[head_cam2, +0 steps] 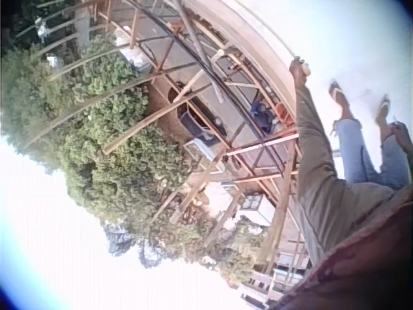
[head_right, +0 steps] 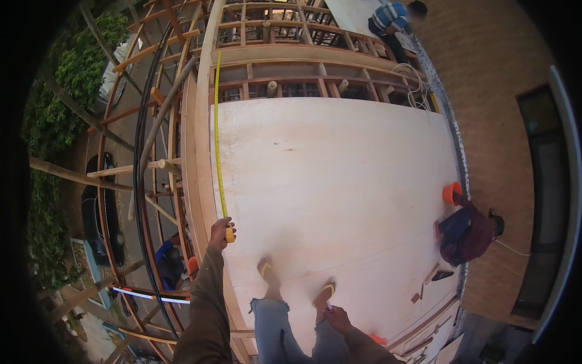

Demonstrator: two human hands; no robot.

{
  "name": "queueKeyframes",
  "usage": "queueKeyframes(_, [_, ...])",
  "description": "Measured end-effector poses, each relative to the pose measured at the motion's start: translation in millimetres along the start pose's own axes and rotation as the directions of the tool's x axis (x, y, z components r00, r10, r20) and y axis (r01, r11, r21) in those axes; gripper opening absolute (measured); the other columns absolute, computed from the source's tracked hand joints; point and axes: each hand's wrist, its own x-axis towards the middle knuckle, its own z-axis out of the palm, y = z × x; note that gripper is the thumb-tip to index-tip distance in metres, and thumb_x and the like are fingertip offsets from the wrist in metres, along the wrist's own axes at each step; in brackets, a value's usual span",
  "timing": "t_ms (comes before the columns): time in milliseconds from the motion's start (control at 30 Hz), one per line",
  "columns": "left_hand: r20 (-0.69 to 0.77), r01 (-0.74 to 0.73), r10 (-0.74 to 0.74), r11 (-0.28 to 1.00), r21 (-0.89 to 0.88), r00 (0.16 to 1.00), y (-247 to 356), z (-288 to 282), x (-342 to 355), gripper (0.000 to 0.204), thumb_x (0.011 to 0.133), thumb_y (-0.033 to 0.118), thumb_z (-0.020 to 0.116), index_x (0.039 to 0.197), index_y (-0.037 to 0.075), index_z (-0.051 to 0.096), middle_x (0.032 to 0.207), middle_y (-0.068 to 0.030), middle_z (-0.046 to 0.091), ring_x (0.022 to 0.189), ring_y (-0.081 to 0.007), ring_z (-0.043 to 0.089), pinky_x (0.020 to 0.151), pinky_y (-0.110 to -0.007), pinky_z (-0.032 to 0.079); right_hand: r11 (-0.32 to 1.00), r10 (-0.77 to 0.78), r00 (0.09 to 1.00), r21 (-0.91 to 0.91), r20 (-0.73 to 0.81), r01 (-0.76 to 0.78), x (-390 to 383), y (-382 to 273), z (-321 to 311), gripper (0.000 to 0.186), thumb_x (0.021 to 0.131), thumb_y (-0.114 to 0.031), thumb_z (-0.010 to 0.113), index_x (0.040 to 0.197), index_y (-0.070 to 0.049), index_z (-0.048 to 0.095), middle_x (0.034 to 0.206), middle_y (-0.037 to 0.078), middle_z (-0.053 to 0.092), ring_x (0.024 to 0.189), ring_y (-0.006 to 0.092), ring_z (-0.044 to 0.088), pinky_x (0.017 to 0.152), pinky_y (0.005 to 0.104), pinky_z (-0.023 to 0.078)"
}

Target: The person measures a large plywood sheet on a roof using a tape measure and marks it with a red pen. They then pick up a smaller plywood piece, measure it, and mark it for cutting. The person places the smaller piece on the larger sheet to align and mark cut lines.

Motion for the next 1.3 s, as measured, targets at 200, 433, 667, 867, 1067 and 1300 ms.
queueKeyframes(200, [0.194,0.113,-0.096,0.991,-0.077,0.976,32,152,-141,0.02,0.095,0.026,0.052,0.113,0.018,0.049,0.09,0.0004,0.054,0.079,-0.0167,0.053,0.066,-0.04,0.047,0.992,-0.121,0.975,-0.051,-0.185,0.113,-88,53,-67,0.037,0.087,-0.04,0.057,0.098,-0.006,0.065,0.094,0.023,0.067,0.09,0.0416,0.065,0.078,0.0494,0.051])
queueKeyframes(433, [0.233,0.071,-0.054,0.995,-0.066,0.971,-96,305,-331,0.014,0.096,0.029,0.054,0.1,0.016,0.052,0.082,0.0032,0.052,0.072,-0.0147,0.051,0.064,-0.034,0.044,0.964,0.116,0.937,0.263,-0.329,-0.028,-154,204,-122,0.038,0.088,-0.039,0.061,0.104,-0.005,0.068,0.101,0.02,0.069,0.1,0.0372,0.065,0.087,0.0475,0.051])
queueKeyframes(667, [0.4,0.026,-0.033,0.999,0.023,0.916,-212,453,-398,0.016,0.093,0.026,0.053,0.08,0.016,0.055,0.067,0.0048,0.054,0.063,-0.0144,0.053,0.064,-0.036,0.048,0.848,0.326,0.798,0.53,-0.507,-0.01,-209,428,-130,0.038,0.088,-0.038,0.058,0.095,-0.001,0.066,0.094,0.023,0.068,0.09,0.0405,0.066,0.082,0.0488,0.051])
queueKeyframes(867, [0.512,0.133,-0.204,0.976,0.173,0.835,-311,558,-414,0.019,0.089,0.021,0.055,0.071,0.016,0.055,0.064,0.0029,0.054,0.063,-0.0158,0.055,0.069,-0.036,0.049,0.644,0.637,0.688,0.731,-0.347,-0.227,-261,590,-87,0.042,0.09,-0.038,0.055,0.104,0.0,0.067,0.107,0.022,0.066,0.099,0.0381,0.065,0.087,0.0457,0.053])
queueKeyframes(1067, [0.268,0.287,-0.382,0.898,0.334,0.884,-434,627,-453,0.014,0.085,0.016,0.056,0.072,0.011,0.058,0.068,-0.0023,0.058,0.069,-0.02,0.06,0.07,-0.04,0.052,0.349,0.783,0.615,0.882,-0.089,-0.316,-270,650,-57,0.046,0.09,-0.035,0.056,0.113,0.004,0.063,0.113,0.026,0.064,0.105,0.0381,0.064,0.09,0.0446,0.053])
queueKeyframes(1300, [0.247,0.453,-0.635,0.725,0.519,0.732,-586,732,-495,0.016,0.087,0.021,0.052,0.081,0.009,0.061,0.079,-0.0065,0.061,0.076,-0.0259,0.06,0.074,-0.046,0.051,0.329,0.807,0.565,0.926,-0.174,-0.184,-245,650,-110,0.041,0.087,-0.036,0.058,0.1,0.001,0.069,0.1,0.024,0.068,0.093,0.0406,0.066,0.084,0.0478,0.053])
